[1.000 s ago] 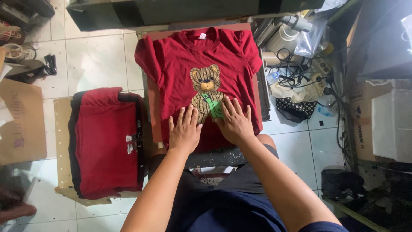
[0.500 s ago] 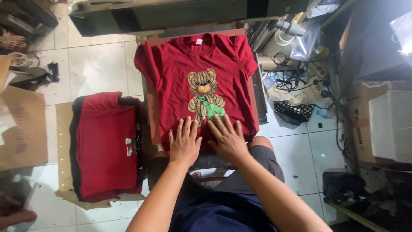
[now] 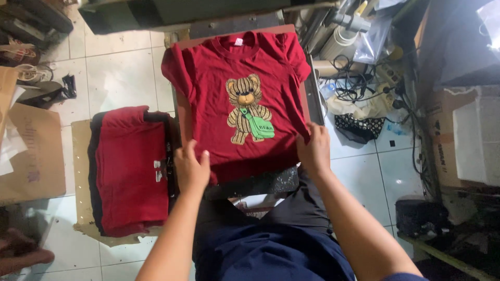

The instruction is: The person smooths a red t-shirt with a bear graphic on a heat press machine, then removes it and folds it by hand. The person repeatedly folds the shirt into a compact square, adjusting the edges and sleeves, and places the folded shirt on a stack of similar shirts.

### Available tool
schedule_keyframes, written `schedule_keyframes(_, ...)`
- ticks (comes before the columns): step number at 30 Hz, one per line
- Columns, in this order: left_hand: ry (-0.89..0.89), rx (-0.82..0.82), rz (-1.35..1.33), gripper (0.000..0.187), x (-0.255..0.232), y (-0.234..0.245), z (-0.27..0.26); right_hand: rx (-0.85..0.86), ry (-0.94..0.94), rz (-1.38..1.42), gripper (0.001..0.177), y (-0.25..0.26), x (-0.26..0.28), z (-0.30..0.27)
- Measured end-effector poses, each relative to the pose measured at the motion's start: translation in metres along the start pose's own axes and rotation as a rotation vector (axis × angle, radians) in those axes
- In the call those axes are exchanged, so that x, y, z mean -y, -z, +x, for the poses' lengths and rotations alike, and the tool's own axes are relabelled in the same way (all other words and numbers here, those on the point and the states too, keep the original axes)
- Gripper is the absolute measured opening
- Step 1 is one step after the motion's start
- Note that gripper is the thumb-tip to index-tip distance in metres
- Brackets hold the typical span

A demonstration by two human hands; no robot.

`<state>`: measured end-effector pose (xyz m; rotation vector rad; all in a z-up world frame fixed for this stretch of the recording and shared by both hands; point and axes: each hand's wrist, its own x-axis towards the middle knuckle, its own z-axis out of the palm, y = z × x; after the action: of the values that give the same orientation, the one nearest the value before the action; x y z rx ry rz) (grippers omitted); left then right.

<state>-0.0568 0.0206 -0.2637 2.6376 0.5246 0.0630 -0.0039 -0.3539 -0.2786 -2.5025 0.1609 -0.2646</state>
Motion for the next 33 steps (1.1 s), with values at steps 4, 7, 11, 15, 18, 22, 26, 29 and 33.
schedule_keyframes(4, 0.136, 0.105, 0.029, 0.049, -0.017, 0.025, 0.011, 0.044, -0.122, -0.044, 0.043, -0.014, -0.019, 0.007)
schedule_keyframes(7, 0.164, 0.182, 0.019, 0.030, -0.010, 0.013, 0.018, 0.180, -0.298, -0.082, 0.029, -0.024, -0.035, 0.015)
schedule_keyframes(11, 0.316, 0.192, -0.264, 0.031, -0.009, 0.020, 0.021, 0.182, -0.571, 0.461, 0.026, -0.010, -0.027, 0.012)
schedule_keyframes(15, 0.612, 0.255, -0.903, 0.043, -0.075, 0.093, -0.006, 0.203, -0.878, 1.014, 0.028, 0.039, 0.018, 0.006)
schedule_keyframes(18, 0.582, 0.398, -0.777, 0.063, -0.051, 0.078, -0.009, 0.408, -0.949, 0.998, 0.034, 0.050, 0.039, 0.000)
schedule_keyframes(22, 0.567, 0.312, -0.840, 0.077, -0.065, 0.104, -0.011, 0.301, -0.963, 1.039, 0.027, 0.074, 0.074, 0.006)
schedule_keyframes(26, 0.301, 0.071, -1.157, 0.028, -0.080, 0.140, -0.020, 0.133, -0.804, 1.154, 0.014, 0.137, 0.123, 0.019)
schedule_keyframes(29, 0.131, 0.051, -1.115, 0.022, -0.084, 0.187, -0.020, 0.118, -0.579, 1.149, 0.025, 0.186, 0.135, 0.033)
schedule_keyframes(33, 0.034, -0.011, -1.451, 0.018, -0.104, 0.243, -0.042, 0.054, -0.282, 1.053, 0.041, 0.266, 0.175, 0.024)
